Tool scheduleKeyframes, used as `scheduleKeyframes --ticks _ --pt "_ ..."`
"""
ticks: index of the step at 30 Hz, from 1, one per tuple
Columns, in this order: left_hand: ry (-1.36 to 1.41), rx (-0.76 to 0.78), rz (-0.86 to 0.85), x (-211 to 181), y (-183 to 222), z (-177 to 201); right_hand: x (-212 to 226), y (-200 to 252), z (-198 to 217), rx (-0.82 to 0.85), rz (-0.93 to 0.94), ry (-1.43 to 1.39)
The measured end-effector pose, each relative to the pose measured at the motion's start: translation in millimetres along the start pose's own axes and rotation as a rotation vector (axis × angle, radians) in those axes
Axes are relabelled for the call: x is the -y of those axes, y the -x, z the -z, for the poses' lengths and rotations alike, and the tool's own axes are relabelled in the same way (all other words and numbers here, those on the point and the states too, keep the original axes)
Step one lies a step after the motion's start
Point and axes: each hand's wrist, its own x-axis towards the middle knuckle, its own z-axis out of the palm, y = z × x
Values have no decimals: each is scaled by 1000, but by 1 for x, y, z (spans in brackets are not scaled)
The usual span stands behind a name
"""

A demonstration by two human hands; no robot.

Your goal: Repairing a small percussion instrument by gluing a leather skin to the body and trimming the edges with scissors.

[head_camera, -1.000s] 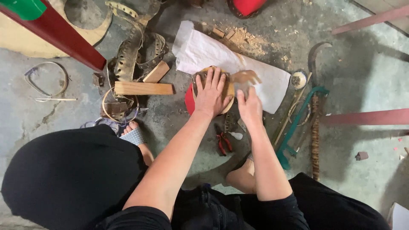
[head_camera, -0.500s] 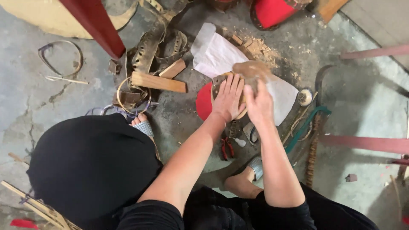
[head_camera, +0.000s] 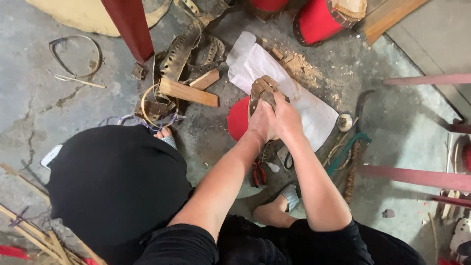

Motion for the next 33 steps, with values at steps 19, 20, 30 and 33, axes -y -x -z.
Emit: scheduleKeyframes --ticks 19,20,30,33 --pt "23 -237 -41 -1 3 10 5 5 5 -43 -19 -49" --pt "21 -260 -40 0 5 8 13 8 10 -87 -29 -54" --pt "77 -171 -30 0 6 20 -3 -2 -6 25 39 3" --pt "92 -159 -36 2 2 12 2 -3 -2 75 14 -6"
